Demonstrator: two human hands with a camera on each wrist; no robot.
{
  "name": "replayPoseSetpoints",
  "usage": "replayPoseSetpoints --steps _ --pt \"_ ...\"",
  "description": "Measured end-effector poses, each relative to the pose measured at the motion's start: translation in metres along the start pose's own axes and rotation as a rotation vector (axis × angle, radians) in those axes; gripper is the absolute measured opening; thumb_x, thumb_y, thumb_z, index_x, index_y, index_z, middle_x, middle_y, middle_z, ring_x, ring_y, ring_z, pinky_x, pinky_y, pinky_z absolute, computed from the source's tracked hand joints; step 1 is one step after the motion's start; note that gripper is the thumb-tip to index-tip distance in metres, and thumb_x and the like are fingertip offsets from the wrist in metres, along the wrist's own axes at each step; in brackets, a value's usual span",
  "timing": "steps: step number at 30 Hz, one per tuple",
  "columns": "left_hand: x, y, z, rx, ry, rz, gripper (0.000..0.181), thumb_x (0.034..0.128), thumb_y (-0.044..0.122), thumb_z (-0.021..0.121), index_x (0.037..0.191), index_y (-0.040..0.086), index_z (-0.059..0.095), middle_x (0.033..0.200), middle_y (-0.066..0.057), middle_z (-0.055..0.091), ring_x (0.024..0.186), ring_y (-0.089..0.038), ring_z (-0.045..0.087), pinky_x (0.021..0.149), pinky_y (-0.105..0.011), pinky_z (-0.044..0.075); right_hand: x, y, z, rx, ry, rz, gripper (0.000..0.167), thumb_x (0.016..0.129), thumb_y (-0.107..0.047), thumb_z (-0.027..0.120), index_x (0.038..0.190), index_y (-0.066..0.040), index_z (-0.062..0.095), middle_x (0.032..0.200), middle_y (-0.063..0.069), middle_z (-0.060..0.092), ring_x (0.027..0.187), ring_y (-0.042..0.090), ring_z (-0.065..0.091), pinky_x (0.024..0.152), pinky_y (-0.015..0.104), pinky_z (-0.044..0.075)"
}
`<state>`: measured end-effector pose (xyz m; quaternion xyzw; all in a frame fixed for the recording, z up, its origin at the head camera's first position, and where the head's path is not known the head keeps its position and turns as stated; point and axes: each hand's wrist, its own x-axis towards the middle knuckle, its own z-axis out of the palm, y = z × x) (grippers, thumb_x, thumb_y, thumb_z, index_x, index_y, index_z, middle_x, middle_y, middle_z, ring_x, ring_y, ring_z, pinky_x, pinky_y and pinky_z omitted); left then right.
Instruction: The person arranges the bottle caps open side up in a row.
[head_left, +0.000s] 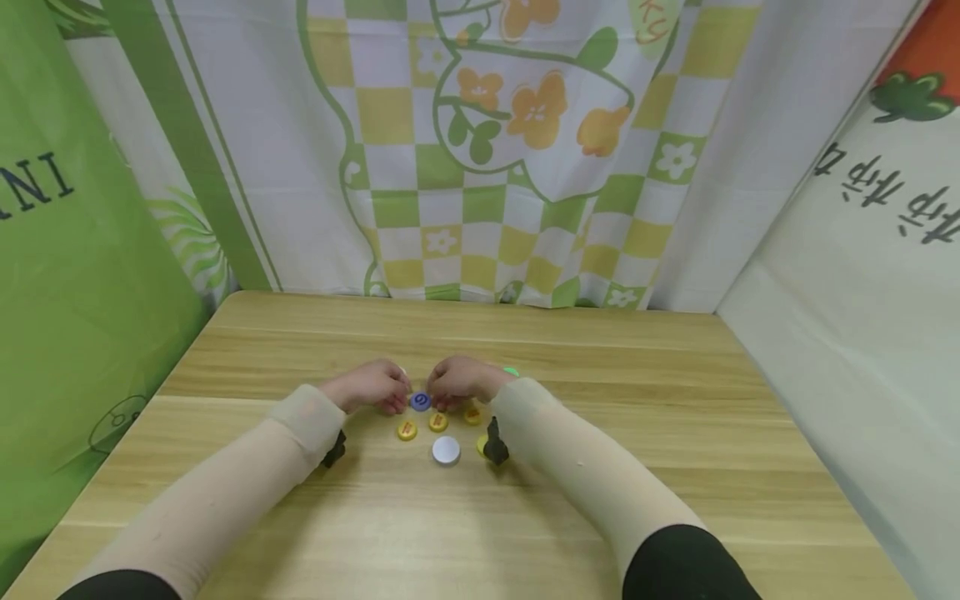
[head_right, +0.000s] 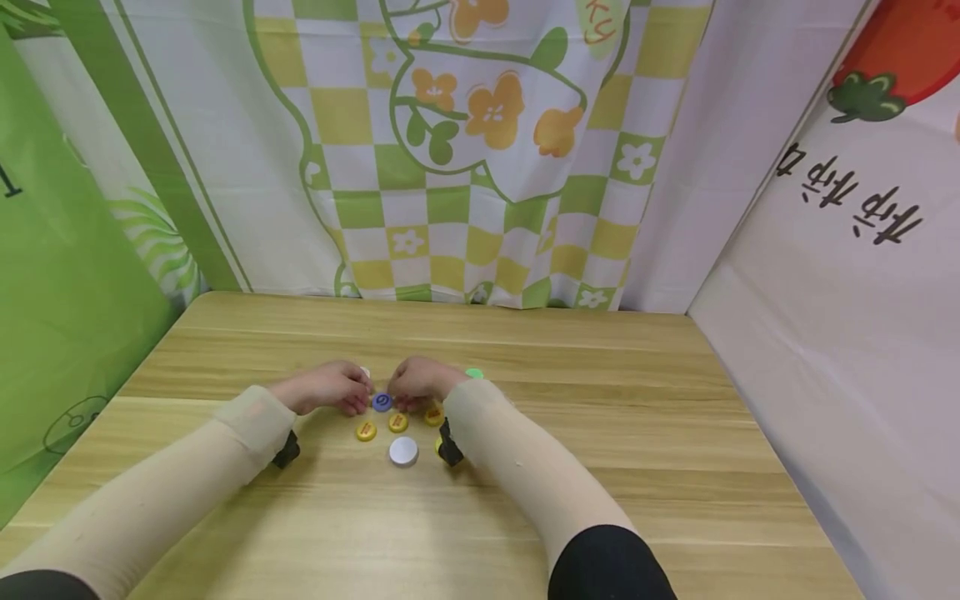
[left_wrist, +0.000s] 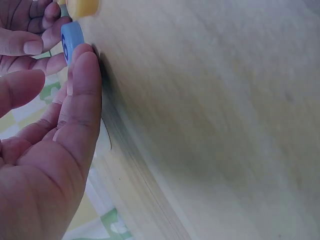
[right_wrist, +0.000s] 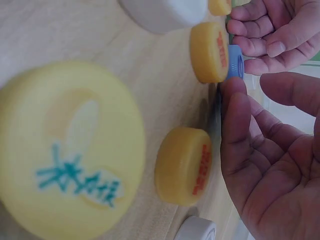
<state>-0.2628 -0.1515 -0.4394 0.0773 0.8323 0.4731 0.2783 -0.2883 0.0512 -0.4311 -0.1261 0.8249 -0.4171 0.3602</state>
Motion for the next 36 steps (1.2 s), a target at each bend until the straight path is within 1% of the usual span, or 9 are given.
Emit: replayPoseSetpoints --steps 6,12,16,19,23,26,28,33,36 --pt "-0.001 0.003 0.005 0.005 -0.002 0.0 0.019 0.0986 0.0 0.054 0.109 -0.013 0.063 0.091 -0.014 0.068 0.079 -0.019 0.066 0.074 -0.031 0.06 -0.002 0.0 0.001 -0.02 -0.005 -0.002 0.018 0.099 -0.005 0.061 0.112 0.004 0.068 0.081 0.005 0.065 0.07 0.012 0.06 0.063 0.02 0.052" --pt "0.002 0.003 0.008 -0.01 -0.004 -0.003 0.017 0.0963 -0.002 0.054 0.105 -0.012 0.064 0.088 -0.013 0.067 0.076 -0.017 0.065 0.073 -0.029 0.06 -0.002 0.0 0.002 -0.028 0.0 -0.001 0.019 0.099 -0.006 0.061 0.114 0.004 0.069 0.08 0.005 0.064 0.07 0.012 0.059 0.064 0.021 0.052" --pt "0.003 0.003 0.008 -0.013 -0.002 0.001 0.016 0.0959 -0.002 0.054 0.104 -0.012 0.065 0.087 -0.012 0.067 0.075 -0.017 0.064 0.072 -0.029 0.06 -0.001 0.0 0.004 -0.038 0.014 -0.008 0.016 0.095 -0.005 0.067 0.109 0.001 0.069 0.081 0.004 0.065 0.07 0.011 0.058 0.062 0.02 0.05" --pt "0.002 0.001 0.007 -0.016 0.001 0.006 0.019 0.0944 -0.002 0.054 0.107 -0.012 0.065 0.086 -0.012 0.066 0.076 -0.017 0.064 0.071 -0.029 0.059 0.0 0.001 0.006 -0.099 0.042 -0.029 0.017 0.09 -0.006 0.074 0.106 -0.001 0.069 0.082 0.002 0.066 0.069 0.01 0.058 0.061 0.019 0.049" --pt "0.003 0.001 0.007 -0.038 0.017 0.012 0.024 0.0921 -0.004 0.053 0.11 -0.013 0.065 0.085 -0.011 0.066 0.076 -0.017 0.063 0.069 -0.027 0.058 0.001 -0.001 0.009 -0.245 0.109 -0.056 0.023 0.085 -0.011 0.081 0.103 -0.007 0.068 0.083 0.0 0.065 0.071 0.011 0.057 0.063 0.021 0.046" --pt "0.004 0.002 0.006 -0.056 0.031 0.013 0.022 0.0934 -0.004 0.053 0.11 -0.013 0.064 0.086 -0.011 0.066 0.075 -0.017 0.063 0.068 -0.026 0.058 0.0 -0.005 0.011 -0.34 0.156 -0.069 0.026 0.083 -0.013 0.084 0.101 -0.01 0.066 0.082 0.0 0.065 0.073 0.012 0.056 0.064 0.023 0.045" --pt "0.003 0.002 0.005 -0.049 0.036 0.021 0.022 0.0949 -0.003 0.053 0.111 -0.013 0.064 0.087 -0.012 0.066 0.075 -0.017 0.063 0.068 -0.026 0.058 -0.001 -0.006 0.013 -0.366 0.173 -0.075 0.025 0.083 -0.014 0.084 0.1 -0.01 0.065 0.082 0.0 0.064 0.073 0.013 0.056 0.064 0.024 0.045" --pt "0.002 0.002 0.002 -0.008 0.065 0.043 0.023 0.0989 0.001 0.055 0.115 -0.012 0.065 0.09 -0.011 0.066 0.078 -0.017 0.061 0.071 -0.029 0.057 -0.004 -0.007 0.012 -0.336 0.177 -0.092 0.02 0.09 -0.017 0.079 0.101 -0.008 0.065 0.083 0.001 0.066 0.074 0.014 0.059 0.064 0.024 0.048" --pt "0.002 0.002 0.001 -0.022 0.088 0.05 0.023 0.0983 0.001 0.057 0.117 -0.011 0.065 0.089 -0.009 0.065 0.078 -0.016 0.059 0.07 -0.027 0.054 -0.004 -0.007 0.01 -0.29 0.168 -0.098 0.019 0.092 -0.02 0.075 0.102 -0.006 0.065 0.084 0.002 0.068 0.075 0.014 0.059 0.065 0.024 0.048"
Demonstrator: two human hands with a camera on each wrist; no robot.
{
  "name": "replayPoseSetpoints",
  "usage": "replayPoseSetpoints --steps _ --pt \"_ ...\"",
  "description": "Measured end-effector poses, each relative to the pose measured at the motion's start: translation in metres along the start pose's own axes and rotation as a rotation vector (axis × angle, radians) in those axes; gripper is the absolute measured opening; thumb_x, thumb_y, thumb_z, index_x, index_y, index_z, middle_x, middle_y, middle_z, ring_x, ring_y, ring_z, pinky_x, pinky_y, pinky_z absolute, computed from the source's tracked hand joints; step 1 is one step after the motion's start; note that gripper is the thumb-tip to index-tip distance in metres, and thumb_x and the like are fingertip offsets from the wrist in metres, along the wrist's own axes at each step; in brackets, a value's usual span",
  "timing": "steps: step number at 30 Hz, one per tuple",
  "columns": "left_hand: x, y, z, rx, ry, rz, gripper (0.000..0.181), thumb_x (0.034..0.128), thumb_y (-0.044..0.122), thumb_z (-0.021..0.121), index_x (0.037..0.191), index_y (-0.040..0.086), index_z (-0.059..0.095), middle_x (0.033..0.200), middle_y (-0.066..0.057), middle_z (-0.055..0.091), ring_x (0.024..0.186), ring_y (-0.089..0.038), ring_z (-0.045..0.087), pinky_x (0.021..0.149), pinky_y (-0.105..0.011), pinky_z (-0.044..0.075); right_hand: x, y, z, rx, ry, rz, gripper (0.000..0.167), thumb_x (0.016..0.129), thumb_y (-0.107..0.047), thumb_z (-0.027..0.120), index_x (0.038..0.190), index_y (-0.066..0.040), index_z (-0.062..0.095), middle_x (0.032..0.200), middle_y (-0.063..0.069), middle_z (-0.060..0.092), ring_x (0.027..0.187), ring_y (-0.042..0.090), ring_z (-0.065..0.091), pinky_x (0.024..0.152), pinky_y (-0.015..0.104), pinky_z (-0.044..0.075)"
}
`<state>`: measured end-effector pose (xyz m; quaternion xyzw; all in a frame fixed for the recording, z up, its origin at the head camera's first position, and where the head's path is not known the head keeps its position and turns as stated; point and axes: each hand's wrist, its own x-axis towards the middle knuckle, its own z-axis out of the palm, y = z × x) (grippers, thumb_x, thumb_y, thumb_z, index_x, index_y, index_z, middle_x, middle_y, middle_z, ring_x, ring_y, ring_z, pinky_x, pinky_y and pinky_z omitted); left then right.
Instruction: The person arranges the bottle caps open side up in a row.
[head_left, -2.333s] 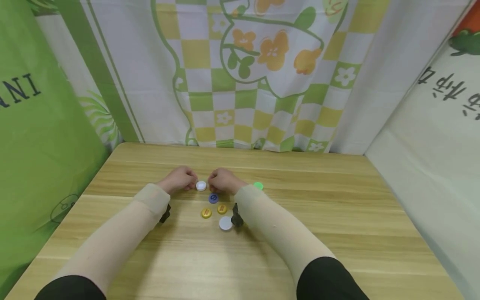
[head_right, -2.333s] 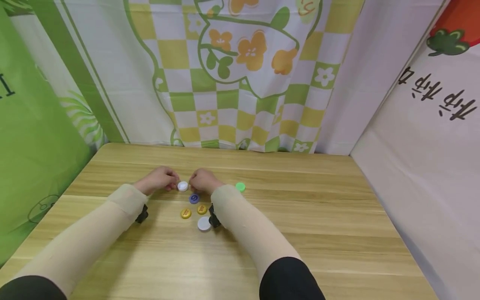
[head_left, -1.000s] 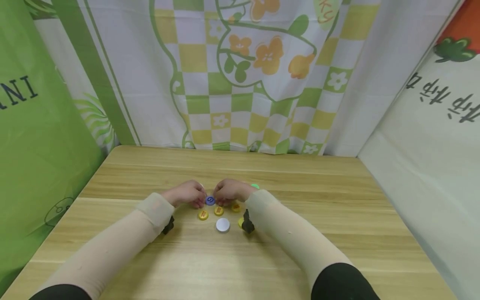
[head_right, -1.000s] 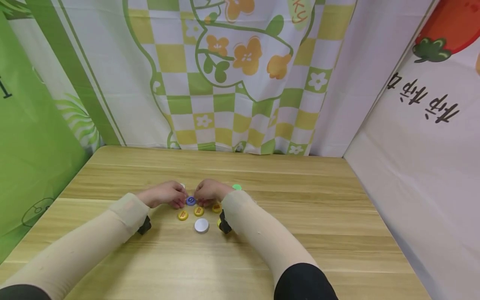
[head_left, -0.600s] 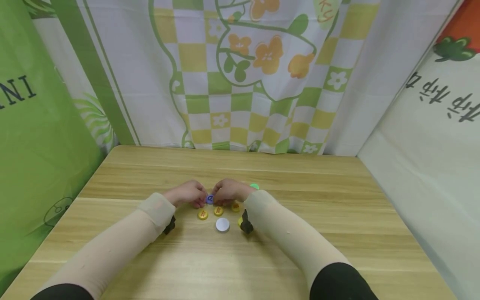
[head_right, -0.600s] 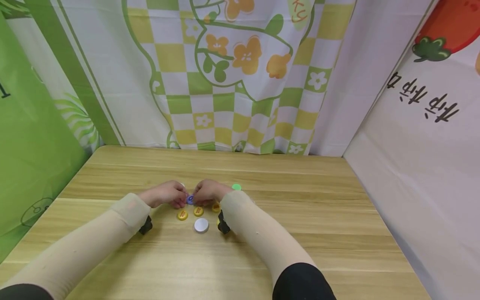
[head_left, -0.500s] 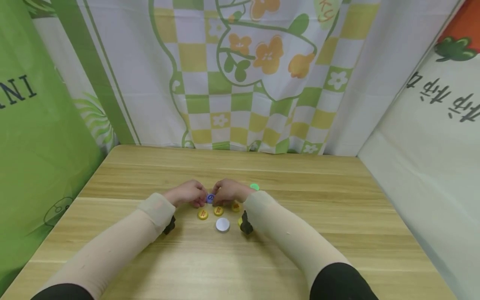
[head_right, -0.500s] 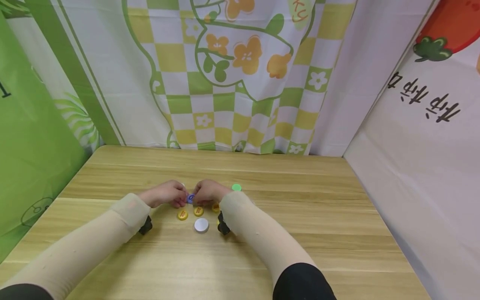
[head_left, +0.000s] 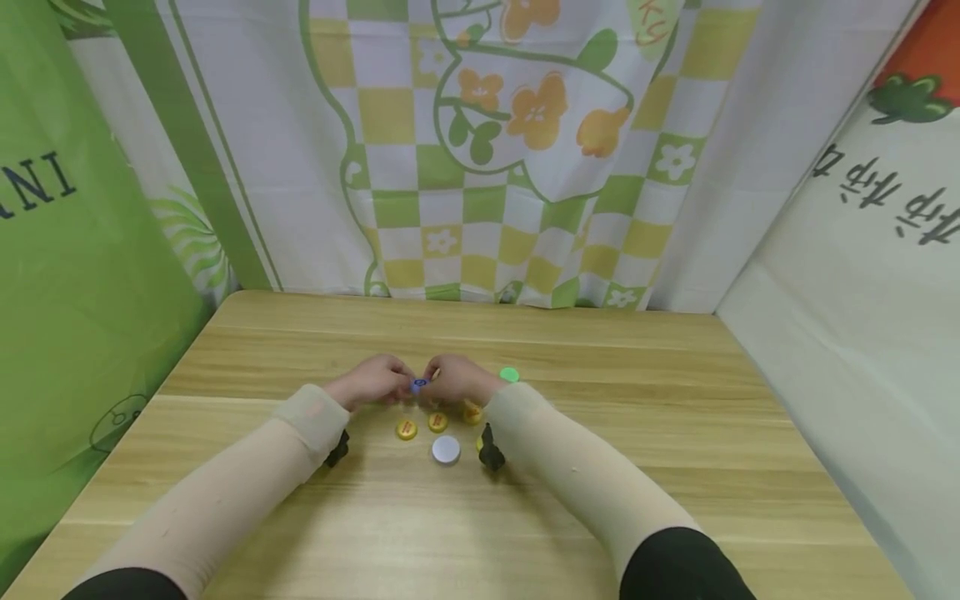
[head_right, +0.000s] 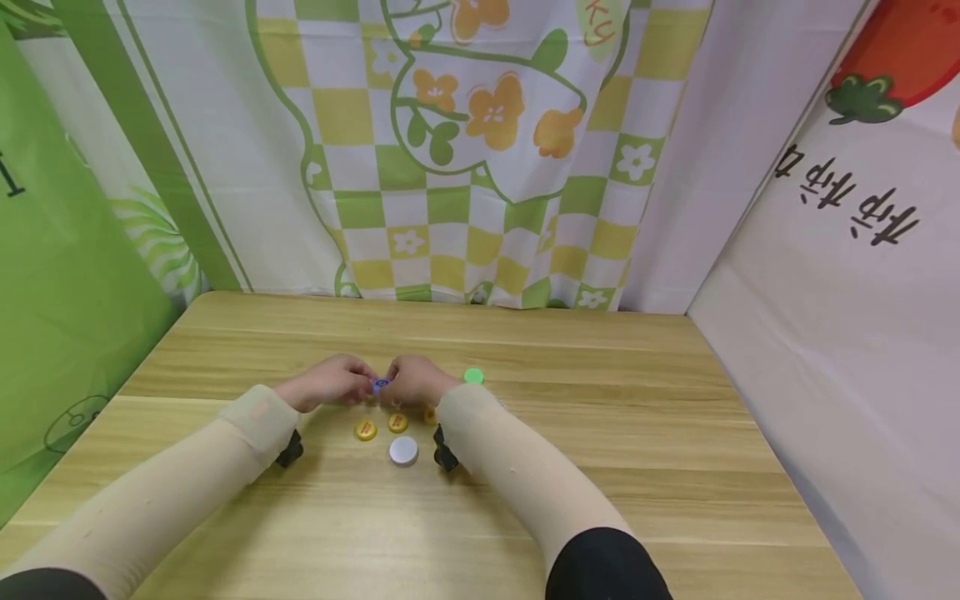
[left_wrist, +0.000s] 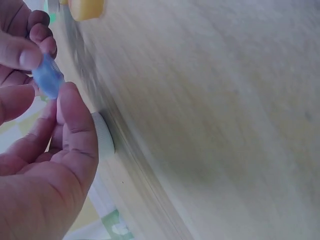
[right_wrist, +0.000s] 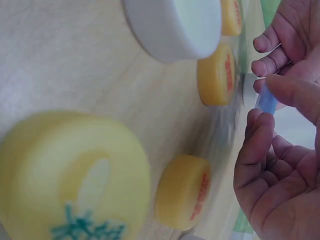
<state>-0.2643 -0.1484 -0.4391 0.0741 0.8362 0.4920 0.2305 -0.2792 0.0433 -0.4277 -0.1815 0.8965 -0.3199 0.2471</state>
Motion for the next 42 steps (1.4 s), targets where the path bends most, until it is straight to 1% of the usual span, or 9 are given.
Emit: replayPoseSetpoints --steps 4,7,12,17,24,29,35,39,42 --pt "0.0 0.0 0.0 -0.035 0.009 0.014 0.028 0.0996 0.004 0.06 0.123 -0.011 0.062 0.094 -0.012 0.065 0.08 -0.018 0.059 0.072 -0.029 0.055 0.002 0.007 -0.003 0.128 -0.011 -0.017 0.026 0.095 -0.024 0.073 0.106 -0.002 0.067 0.086 0.005 0.068 0.077 0.017 0.062 0.068 0.026 0.052" --pt "0.0 -0.002 -0.001 -0.016 0.004 0.021 0.035 0.103 0.012 0.061 0.13 -0.011 0.059 0.108 -0.017 0.066 0.092 -0.023 0.063 0.082 -0.036 0.058 0.002 0.011 -0.004 0.215 -0.013 -0.025 0.031 0.099 -0.028 0.071 0.11 0.001 0.069 0.088 0.008 0.068 0.078 0.02 0.064 0.07 0.029 0.056" --pt "0.001 -0.003 -0.003 0.004 0.001 0.015 0.04 0.1047 0.021 0.062 0.132 -0.008 0.06 0.125 -0.02 0.065 0.109 -0.031 0.064 0.096 -0.045 0.056 0.001 0.012 -0.005 0.267 -0.004 0.004 0.033 0.101 -0.028 0.068 0.116 0.001 0.069 0.093 0.009 0.067 0.083 0.02 0.062 0.074 0.03 0.056" --pt "0.002 -0.003 -0.004 -0.03 0.021 0.047 0.035 0.1052 0.02 0.06 0.126 -0.009 0.064 0.117 -0.019 0.068 0.104 -0.029 0.064 0.091 -0.042 0.056 0.001 0.013 -0.005 0.355 0.005 0.029 0.028 0.103 -0.025 0.065 0.112 0.002 0.069 0.097 0.007 0.068 0.086 0.016 0.061 0.076 0.026 0.054" --pt "0.005 -0.003 -0.004 -0.111 0.062 0.076 0.026 0.1077 0.01 0.051 0.116 -0.011 0.062 0.103 -0.018 0.067 0.094 -0.023 0.064 0.082 -0.034 0.057 0.004 0.014 -0.004 0.492 0.021 0.002 0.025 0.11 -0.017 0.051 0.107 0.003 0.066 0.093 0.007 0.066 0.08 0.012 0.06 0.071 0.021 0.05" --pt "0.007 -0.004 -0.003 -0.129 0.08 0.081 0.025 0.1074 0.007 0.05 0.116 -0.013 0.061 0.101 -0.02 0.067 0.089 -0.022 0.063 0.078 -0.034 0.057 0.005 0.014 -0.003 0.525 0.037 -0.008 0.02 0.109 -0.011 0.05 0.106 0.004 0.064 0.093 0.008 0.066 0.078 0.011 0.059 0.071 0.021 0.052" --pt "0.009 -0.004 -0.003 -0.123 0.096 0.058 0.024 0.1065 0.005 0.051 0.116 -0.013 0.062 0.098 -0.017 0.068 0.085 -0.019 0.062 0.075 -0.031 0.056 0.005 0.013 -0.005 0.508 0.041 -0.006 0.016 0.106 -0.006 0.054 0.104 0.005 0.065 0.089 0.006 0.063 0.076 0.011 0.057 0.069 0.02 0.05" --pt "0.013 -0.002 -0.003 -0.102 0.115 0.049 0.025 0.106 0.005 0.051 0.117 -0.015 0.063 0.095 -0.016 0.068 0.08 -0.015 0.061 0.071 -0.027 0.055 0.005 0.012 -0.005 0.529 0.06 0.01 0.012 0.105 -0.004 0.056 0.112 0.004 0.062 0.088 0.007 0.063 0.076 0.012 0.058 0.069 0.021 0.051" --pt "0.014 -0.001 -0.004 -0.091 0.13 0.039 0.026 0.1055 0.005 0.052 0.117 -0.015 0.064 0.093 -0.014 0.068 0.077 -0.013 0.061 0.068 -0.024 0.054 0.006 0.012 -0.004 0.553 0.081 0.031 0.017 0.104 -0.001 0.057 0.12 0.003 0.059 0.088 0.008 0.064 0.075 0.012 0.06 0.068 0.021 0.052"
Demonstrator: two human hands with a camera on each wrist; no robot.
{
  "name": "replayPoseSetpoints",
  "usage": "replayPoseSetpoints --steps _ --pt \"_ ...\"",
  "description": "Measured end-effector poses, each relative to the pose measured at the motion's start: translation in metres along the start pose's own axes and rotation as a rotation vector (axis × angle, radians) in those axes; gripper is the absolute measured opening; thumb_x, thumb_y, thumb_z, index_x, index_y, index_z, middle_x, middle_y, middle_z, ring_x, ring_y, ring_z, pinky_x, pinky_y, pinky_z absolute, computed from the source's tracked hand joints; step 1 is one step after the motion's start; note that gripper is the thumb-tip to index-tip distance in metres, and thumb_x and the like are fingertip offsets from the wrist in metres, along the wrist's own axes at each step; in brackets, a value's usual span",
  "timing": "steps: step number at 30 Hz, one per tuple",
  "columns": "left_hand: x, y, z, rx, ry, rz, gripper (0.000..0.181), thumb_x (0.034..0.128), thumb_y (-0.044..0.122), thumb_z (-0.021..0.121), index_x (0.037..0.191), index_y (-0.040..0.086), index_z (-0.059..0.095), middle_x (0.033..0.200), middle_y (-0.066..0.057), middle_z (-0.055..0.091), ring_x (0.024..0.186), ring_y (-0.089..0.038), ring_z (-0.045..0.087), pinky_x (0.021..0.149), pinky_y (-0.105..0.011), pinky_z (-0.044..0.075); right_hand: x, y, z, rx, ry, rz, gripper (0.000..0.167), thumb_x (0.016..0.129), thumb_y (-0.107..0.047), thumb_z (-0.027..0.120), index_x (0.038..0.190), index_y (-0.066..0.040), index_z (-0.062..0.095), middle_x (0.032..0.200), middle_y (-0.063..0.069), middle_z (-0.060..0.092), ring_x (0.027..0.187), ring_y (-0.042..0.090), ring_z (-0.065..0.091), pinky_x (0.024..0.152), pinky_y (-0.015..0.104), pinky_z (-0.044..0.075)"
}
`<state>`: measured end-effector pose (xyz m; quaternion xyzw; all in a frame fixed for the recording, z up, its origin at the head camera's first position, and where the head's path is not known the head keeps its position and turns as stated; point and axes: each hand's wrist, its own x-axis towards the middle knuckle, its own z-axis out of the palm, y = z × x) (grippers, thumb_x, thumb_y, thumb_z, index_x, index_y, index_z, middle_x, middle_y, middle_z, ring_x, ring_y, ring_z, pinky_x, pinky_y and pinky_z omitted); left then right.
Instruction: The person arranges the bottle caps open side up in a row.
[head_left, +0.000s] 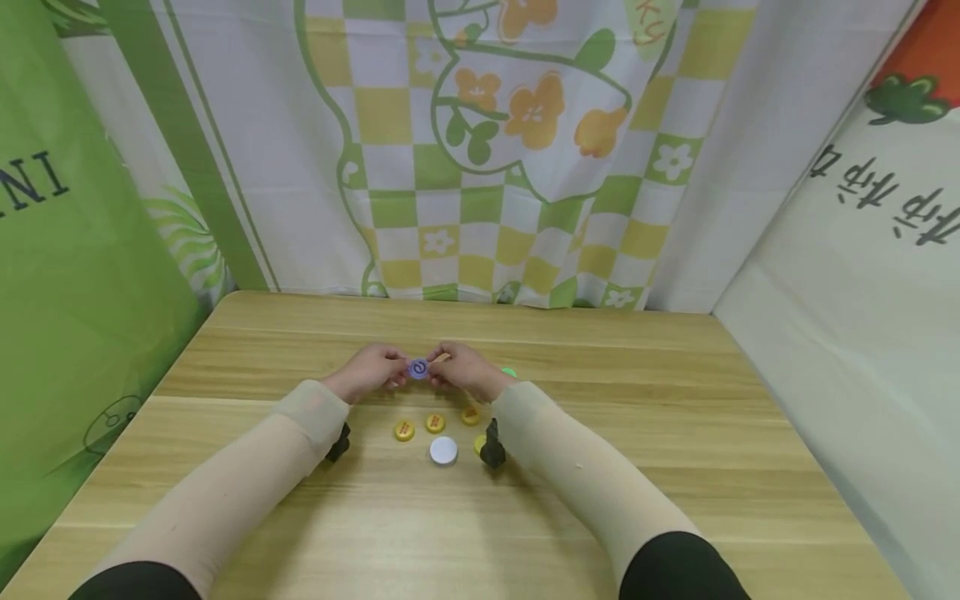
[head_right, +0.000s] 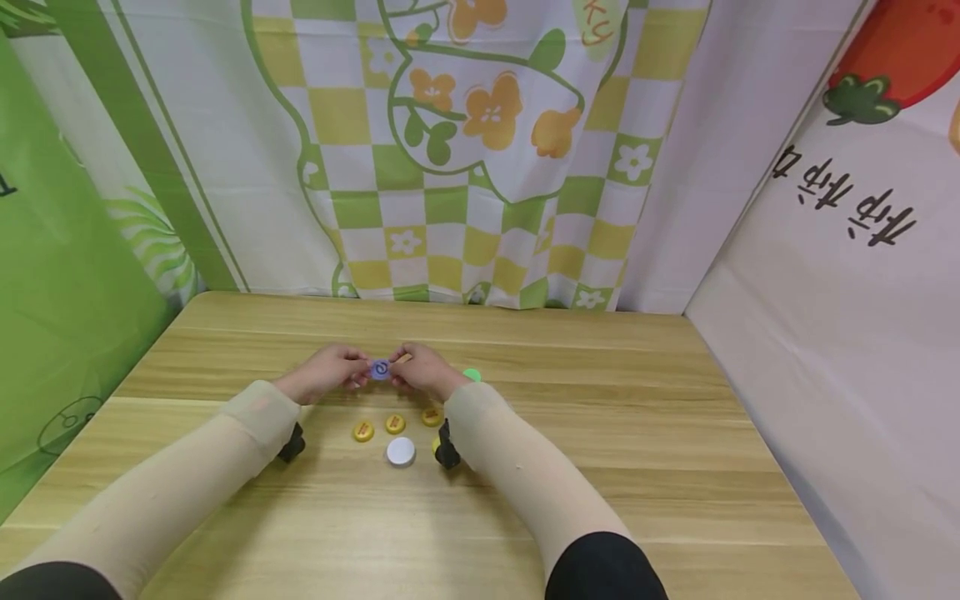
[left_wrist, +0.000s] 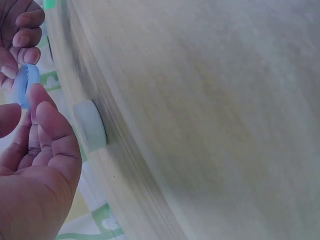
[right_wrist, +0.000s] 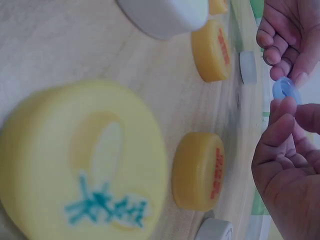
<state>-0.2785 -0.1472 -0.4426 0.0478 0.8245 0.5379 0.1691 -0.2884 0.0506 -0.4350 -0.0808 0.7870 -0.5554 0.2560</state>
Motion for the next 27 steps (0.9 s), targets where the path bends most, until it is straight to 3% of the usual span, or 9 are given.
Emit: replayPoseSetpoints --steps 4,12,20,27 --pt "0.0018 -0.0002 0.0008 0.017 0.012 0.002 0.023 0.1044 0.005 0.054 0.111 -0.014 0.066 0.089 -0.013 0.068 0.075 -0.013 0.06 0.066 -0.022 0.053 0.0023 0.0023 0.0018 0.007 0.026 0.013 0.021 0.104 0.0 0.057 0.125 0.003 0.058 0.089 0.011 0.066 0.073 0.012 0.061 0.064 0.02 0.052" --pt "0.0065 -0.0023 0.0028 0.035 0.045 0.006 0.02 0.1026 0.003 0.056 0.107 -0.013 0.067 0.083 -0.011 0.067 0.072 -0.013 0.06 0.064 -0.022 0.053 -0.0009 0.0004 0.0044 -0.018 0.046 0.011 0.011 0.105 -0.002 0.055 0.113 0.003 0.06 0.091 0.013 0.069 0.071 0.012 0.06 0.062 0.019 0.051" --pt "0.0046 0.0048 0.0066 -0.026 0.04 -0.027 0.02 0.1028 0.0 0.055 0.112 -0.016 0.064 0.093 -0.016 0.069 0.081 -0.016 0.066 0.077 -0.028 0.06 0.0014 0.0064 0.006 -0.065 0.072 0.015 0.008 0.103 -0.004 0.055 0.1 0.001 0.061 0.085 0.009 0.067 0.069 0.012 0.059 0.059 0.019 0.049" --pt "0.006 0.006 0.0083 -0.053 0.014 -0.047 0.023 0.1027 -0.001 0.053 0.114 -0.018 0.062 0.101 -0.02 0.069 0.083 -0.016 0.067 0.081 -0.029 0.061 0.0029 0.0081 0.006 -0.092 0.11 0.032 0.007 0.101 -0.003 0.057 0.1 0.001 0.063 0.083 0.007 0.065 0.07 0.013 0.059 0.059 0.019 0.049"
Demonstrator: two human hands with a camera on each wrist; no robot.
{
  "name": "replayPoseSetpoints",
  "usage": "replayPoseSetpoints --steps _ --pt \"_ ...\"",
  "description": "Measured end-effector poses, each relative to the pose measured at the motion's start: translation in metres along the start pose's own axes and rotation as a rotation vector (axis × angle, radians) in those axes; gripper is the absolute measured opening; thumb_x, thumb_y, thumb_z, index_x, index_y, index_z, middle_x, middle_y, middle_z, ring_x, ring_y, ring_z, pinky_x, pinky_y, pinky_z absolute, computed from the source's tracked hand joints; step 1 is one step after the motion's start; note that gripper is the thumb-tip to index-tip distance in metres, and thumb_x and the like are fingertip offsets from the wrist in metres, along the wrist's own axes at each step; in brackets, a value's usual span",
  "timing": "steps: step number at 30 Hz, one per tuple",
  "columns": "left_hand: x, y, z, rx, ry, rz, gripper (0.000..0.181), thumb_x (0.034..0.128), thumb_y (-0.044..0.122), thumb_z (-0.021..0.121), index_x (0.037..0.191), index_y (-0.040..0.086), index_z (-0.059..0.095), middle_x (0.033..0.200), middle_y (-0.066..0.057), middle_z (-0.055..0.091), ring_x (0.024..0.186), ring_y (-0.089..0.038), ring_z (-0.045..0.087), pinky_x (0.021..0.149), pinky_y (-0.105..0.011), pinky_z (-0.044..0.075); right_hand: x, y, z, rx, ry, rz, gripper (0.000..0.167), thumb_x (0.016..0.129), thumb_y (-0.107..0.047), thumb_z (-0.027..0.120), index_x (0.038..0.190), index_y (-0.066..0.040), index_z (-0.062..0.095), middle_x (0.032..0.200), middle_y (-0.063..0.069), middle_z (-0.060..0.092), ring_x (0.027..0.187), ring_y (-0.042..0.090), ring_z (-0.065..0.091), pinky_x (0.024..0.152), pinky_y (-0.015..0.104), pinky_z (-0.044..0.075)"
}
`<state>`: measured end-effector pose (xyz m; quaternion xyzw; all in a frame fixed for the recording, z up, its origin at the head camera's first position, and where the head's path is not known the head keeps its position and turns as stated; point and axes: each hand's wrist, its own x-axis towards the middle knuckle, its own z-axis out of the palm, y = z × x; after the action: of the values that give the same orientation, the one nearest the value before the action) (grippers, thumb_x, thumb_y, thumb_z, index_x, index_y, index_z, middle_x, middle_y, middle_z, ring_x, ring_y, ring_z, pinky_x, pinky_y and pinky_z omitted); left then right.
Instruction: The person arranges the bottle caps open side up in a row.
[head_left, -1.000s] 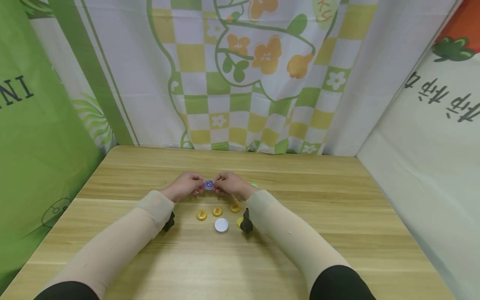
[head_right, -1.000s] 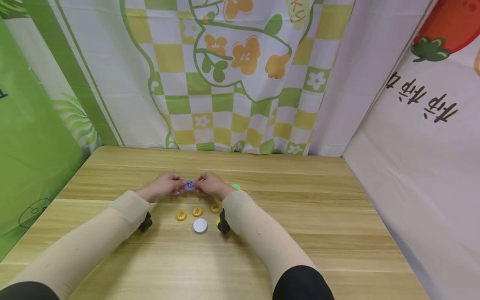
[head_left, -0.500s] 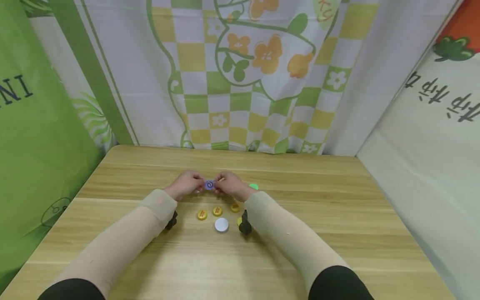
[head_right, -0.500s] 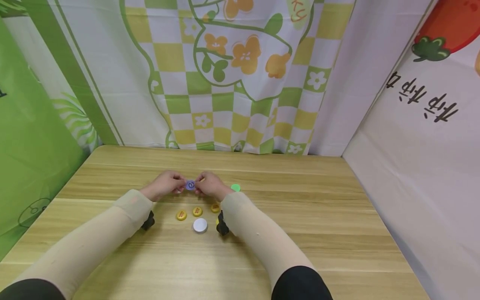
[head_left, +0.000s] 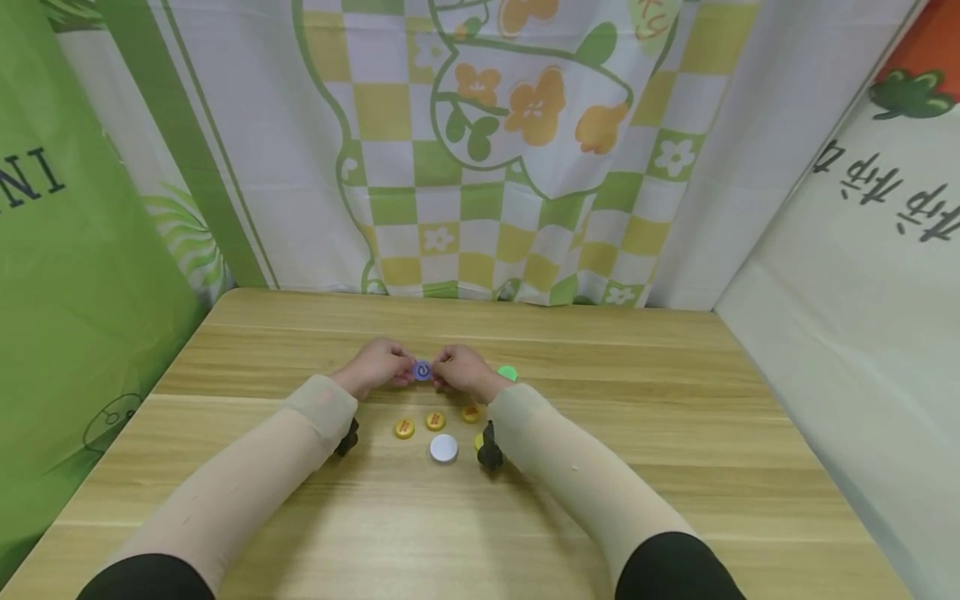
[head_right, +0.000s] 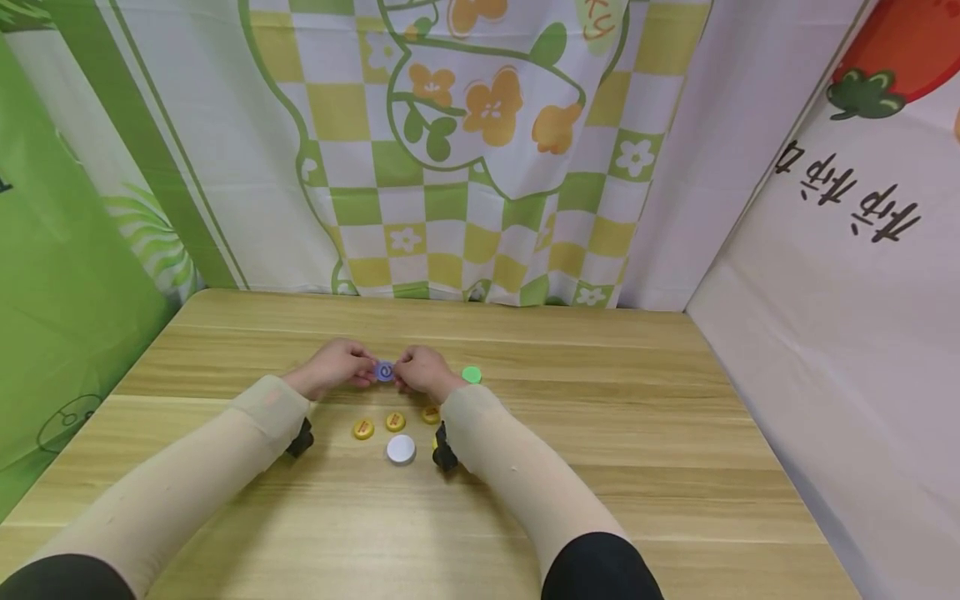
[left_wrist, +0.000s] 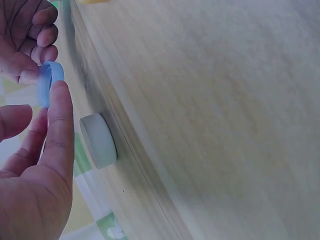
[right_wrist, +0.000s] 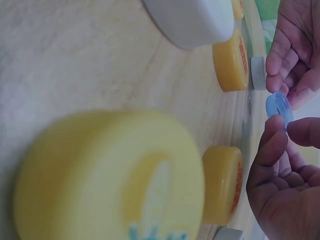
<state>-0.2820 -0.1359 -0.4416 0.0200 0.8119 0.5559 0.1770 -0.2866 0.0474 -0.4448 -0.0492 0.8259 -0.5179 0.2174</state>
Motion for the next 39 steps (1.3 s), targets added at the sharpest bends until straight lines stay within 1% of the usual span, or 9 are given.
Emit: replayPoseSetpoints --steps 4,11,16,20,25,30,34,39 --pt "0.0 0.0 0.0 0.003 -0.01 -0.011 0.025 0.1032 0.0 0.052 0.117 -0.018 0.062 0.107 -0.022 0.068 0.088 -0.018 0.067 0.082 -0.03 0.06 0.0 0.0 0.0 -0.006 0.015 0.014 0.01 0.1 -0.003 0.059 0.107 0.001 0.065 0.082 0.007 0.066 0.07 0.013 0.06 0.058 0.019 0.049" --pt "0.001 0.002 0.0 0.004 -0.007 -0.022 0.028 0.1036 0.003 0.053 0.121 -0.018 0.06 0.107 -0.021 0.068 0.089 -0.02 0.067 0.082 -0.03 0.06 0.001 -0.001 0.0 0.003 0.002 0.035 0.021 0.1 -0.002 0.058 0.119 0.004 0.064 0.084 0.008 0.067 0.069 0.014 0.061 0.06 0.021 0.054" --pt "0.002 0.004 0.0 0.022 -0.008 -0.02 0.028 0.1038 0.005 0.053 0.118 -0.017 0.062 0.104 -0.02 0.07 0.086 -0.018 0.067 0.079 -0.027 0.059 0.002 -0.003 0.002 0.017 0.005 0.032 0.03 0.1 -0.003 0.057 0.128 0.004 0.06 0.083 0.009 0.067 0.068 0.013 0.062 0.059 0.02 0.054" --pt "0.003 0.006 -0.002 0.074 -0.022 -0.015 0.027 0.1033 0.005 0.053 0.116 -0.017 0.063 0.101 -0.018 0.07 0.084 -0.017 0.066 0.077 -0.026 0.059 0.001 -0.003 0.003 0.022 0.006 0.039 0.028 0.099 -0.002 0.057 0.126 0.004 0.061 0.084 0.009 0.068 0.07 0.014 0.063 0.06 0.021 0.055" --pt "0.002 0.009 -0.005 0.121 -0.026 -0.017 0.03 0.1034 0.006 0.051 0.12 -0.018 0.061 0.104 -0.021 0.07 0.086 -0.019 0.068 0.079 -0.029 0.059 0.001 -0.004 0.004 0.009 0.002 0.042 0.026 0.1 -0.001 0.056 0.125 0.006 0.061 0.085 0.009 0.067 0.071 0.015 0.064 0.062 0.022 0.056" --pt "0.001 0.01 -0.005 0.124 -0.043 -0.036 0.034 0.1045 0.007 0.05 0.126 -0.019 0.058 0.112 -0.026 0.069 0.095 -0.025 0.07 0.085 -0.032 0.059 0.0 -0.005 0.003 -0.017 -0.021 0.045 0.026 0.101 -0.001 0.056 0.124 0.008 0.062 0.085 0.01 0.068 0.073 0.015 0.064 0.064 0.022 0.056" --pt "-0.001 0.011 -0.006 0.123 -0.058 -0.027 0.036 0.1052 0.006 0.049 0.129 -0.02 0.055 0.118 -0.028 0.067 0.101 -0.029 0.069 0.088 -0.034 0.059 -0.001 -0.006 0.002 -0.049 -0.043 0.042 0.026 0.1 -0.002 0.058 0.123 0.008 0.064 0.087 0.01 0.069 0.075 0.015 0.064 0.065 0.022 0.056" --pt "-0.004 0.012 -0.007 0.142 -0.077 -0.007 0.035 0.1046 0.004 0.05 0.129 -0.021 0.054 0.117 -0.03 0.067 0.105 -0.034 0.069 0.089 -0.036 0.059 -0.002 -0.006 0.002 -0.066 -0.059 0.039 0.026 0.1 -0.002 0.059 0.122 0.009 0.065 0.088 0.01 0.07 0.076 0.015 0.064 0.068 0.023 0.056"
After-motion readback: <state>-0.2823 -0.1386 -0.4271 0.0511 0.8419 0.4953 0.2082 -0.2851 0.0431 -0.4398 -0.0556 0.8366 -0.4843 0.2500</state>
